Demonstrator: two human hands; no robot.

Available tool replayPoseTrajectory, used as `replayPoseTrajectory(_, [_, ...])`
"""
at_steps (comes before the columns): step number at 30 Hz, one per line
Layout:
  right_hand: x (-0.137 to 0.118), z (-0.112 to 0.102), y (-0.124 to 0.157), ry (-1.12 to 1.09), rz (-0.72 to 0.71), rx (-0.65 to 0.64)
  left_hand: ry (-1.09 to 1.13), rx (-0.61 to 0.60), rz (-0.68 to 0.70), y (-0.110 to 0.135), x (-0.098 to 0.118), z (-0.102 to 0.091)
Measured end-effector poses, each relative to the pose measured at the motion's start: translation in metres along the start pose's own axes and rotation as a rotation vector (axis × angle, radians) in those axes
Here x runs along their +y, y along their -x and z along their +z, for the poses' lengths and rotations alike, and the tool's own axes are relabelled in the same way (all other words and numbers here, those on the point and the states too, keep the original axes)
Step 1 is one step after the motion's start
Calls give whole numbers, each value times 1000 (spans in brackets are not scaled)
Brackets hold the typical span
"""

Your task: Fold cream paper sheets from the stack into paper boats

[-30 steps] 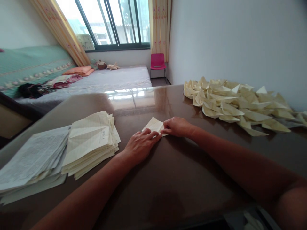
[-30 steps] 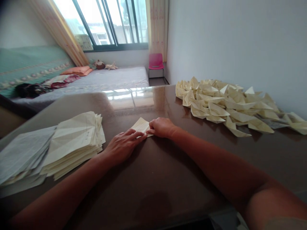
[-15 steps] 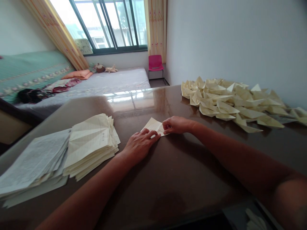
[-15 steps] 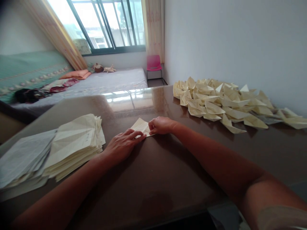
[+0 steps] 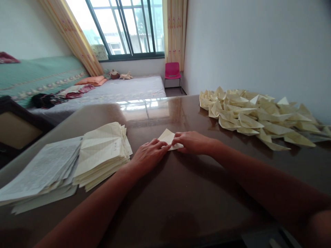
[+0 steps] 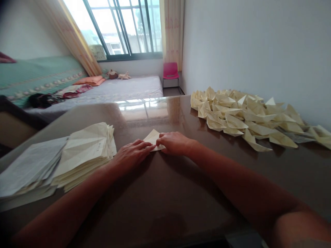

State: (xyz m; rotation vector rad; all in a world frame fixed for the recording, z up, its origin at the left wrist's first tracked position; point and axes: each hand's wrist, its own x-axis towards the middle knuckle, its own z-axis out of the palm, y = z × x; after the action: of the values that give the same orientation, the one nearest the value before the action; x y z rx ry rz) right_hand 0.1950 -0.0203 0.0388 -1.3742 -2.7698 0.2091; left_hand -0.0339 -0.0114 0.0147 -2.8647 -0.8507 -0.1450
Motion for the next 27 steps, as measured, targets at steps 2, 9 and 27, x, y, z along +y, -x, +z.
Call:
replayPoseTrajectory(2, [-5, 3, 0, 88, -3, 8, -23, 3, -24, 4, -8, -4])
replayPoseTrajectory(9, [13, 13, -6, 174, -93, 113, -179, 65, -3, 7, -14, -5])
replayPoseTrajectory(27, [36, 30, -14, -132, -254, 271, -172, 62, 97, -2, -20, 4])
